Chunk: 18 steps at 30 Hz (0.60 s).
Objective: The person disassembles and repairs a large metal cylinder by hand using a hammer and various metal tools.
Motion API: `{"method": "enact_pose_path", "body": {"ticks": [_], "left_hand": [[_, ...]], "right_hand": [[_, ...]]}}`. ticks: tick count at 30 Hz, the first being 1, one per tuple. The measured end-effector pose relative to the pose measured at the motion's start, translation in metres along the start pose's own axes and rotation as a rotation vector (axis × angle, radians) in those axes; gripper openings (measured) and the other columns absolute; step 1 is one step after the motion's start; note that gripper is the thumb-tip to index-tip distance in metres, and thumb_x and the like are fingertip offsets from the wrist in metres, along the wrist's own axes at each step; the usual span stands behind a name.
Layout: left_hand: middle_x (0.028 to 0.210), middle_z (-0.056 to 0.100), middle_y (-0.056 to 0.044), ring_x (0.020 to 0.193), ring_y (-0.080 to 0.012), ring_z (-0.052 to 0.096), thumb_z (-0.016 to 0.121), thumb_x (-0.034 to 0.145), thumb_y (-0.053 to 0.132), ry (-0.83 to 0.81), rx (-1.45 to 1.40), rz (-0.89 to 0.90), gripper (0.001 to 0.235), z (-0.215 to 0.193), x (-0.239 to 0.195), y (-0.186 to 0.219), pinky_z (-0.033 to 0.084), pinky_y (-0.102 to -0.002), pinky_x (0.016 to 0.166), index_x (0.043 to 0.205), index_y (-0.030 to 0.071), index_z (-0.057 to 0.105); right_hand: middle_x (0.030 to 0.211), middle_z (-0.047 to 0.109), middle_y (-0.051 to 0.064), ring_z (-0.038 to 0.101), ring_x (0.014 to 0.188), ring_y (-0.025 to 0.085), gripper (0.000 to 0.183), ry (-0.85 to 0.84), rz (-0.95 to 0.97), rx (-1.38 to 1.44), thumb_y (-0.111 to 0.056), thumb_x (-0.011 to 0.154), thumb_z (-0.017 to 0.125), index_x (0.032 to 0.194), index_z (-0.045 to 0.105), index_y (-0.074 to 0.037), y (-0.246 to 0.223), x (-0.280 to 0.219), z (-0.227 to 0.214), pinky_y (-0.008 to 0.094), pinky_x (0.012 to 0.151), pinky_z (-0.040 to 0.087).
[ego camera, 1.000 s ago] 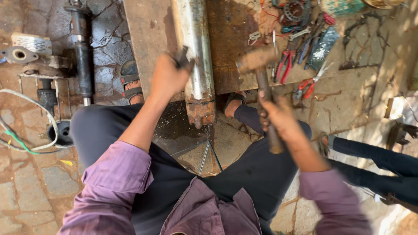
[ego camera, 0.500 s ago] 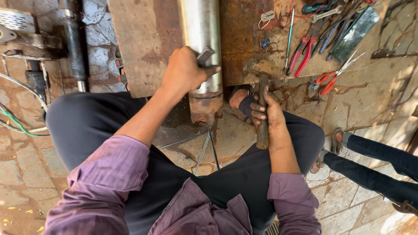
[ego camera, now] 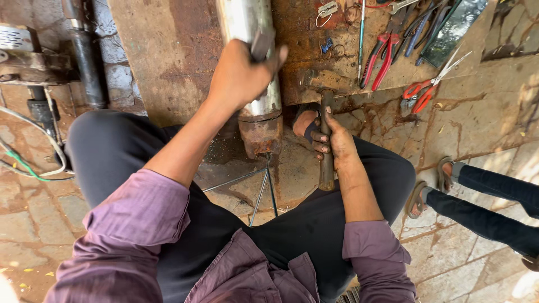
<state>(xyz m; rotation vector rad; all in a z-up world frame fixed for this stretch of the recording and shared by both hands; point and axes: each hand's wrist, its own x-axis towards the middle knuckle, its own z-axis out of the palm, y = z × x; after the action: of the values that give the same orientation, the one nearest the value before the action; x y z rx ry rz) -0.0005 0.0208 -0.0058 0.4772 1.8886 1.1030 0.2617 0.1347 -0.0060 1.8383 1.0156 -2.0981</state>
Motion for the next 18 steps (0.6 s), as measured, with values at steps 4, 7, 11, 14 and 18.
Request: {"method": "enact_pose_path", "body": {"ticks": [4,7,11,14,18], "left_hand": [[0.055,0.056,0.000,0.041,-0.0137,0.053,0.068,0.099,0.049,-0.016,-0.468,0.051,0.053,0.005,0.001,0.015,0.042,-0.032,0.039,0.075,0.002,0.062],[0.061,0.060,0.002,0.045,-0.0123,0.055,0.069,0.098,0.046,0.034,-0.578,0.023,0.046,0.014,0.011,0.013,0.043,-0.032,0.040,0.088,0.002,0.062],[0.068,0.063,0.000,0.056,-0.0090,0.062,0.063,0.106,0.047,0.053,-0.406,0.111,0.045,0.024,0.021,-0.009,0.049,-0.029,0.050,0.106,0.002,0.066],[0.063,0.061,-0.005,0.052,-0.0136,0.059,0.062,0.109,0.041,0.092,-0.052,0.240,0.043,0.028,0.016,-0.017,0.046,-0.033,0.052,0.108,-0.002,0.065],[0.065,0.063,-0.005,0.046,-0.0134,0.057,0.060,0.105,0.036,0.035,-0.243,0.089,0.035,0.026,0.013,-0.009,0.045,-0.032,0.043,0.106,0.001,0.064]], "right_hand": [[0.052,0.040,-0.009,0.036,0.038,0.006,0.044,0.063,0.035,-0.005,-0.065,0.093,0.059,0.089,0.055,-0.021,0.006,0.001,0.006,0.029,0.040,0.034],[0.055,0.042,-0.009,0.038,0.040,0.008,0.047,0.095,0.054,0.009,-0.065,0.093,0.060,0.086,0.054,-0.019,0.010,0.005,0.009,0.031,0.043,0.036],[0.057,0.043,-0.008,0.037,0.041,0.009,0.044,0.119,0.087,0.083,-0.063,0.092,0.063,0.085,0.052,-0.021,0.016,0.011,0.014,0.034,0.044,0.036],[0.058,0.042,-0.007,0.038,0.041,0.010,0.046,0.116,0.075,0.066,-0.063,0.091,0.063,0.085,0.053,-0.018,0.020,0.013,0.018,0.034,0.043,0.037],[0.059,0.040,-0.005,0.037,0.041,0.011,0.051,0.174,0.074,0.035,-0.063,0.090,0.064,0.084,0.052,-0.014,0.023,0.015,0.024,0.033,0.040,0.035]]}}
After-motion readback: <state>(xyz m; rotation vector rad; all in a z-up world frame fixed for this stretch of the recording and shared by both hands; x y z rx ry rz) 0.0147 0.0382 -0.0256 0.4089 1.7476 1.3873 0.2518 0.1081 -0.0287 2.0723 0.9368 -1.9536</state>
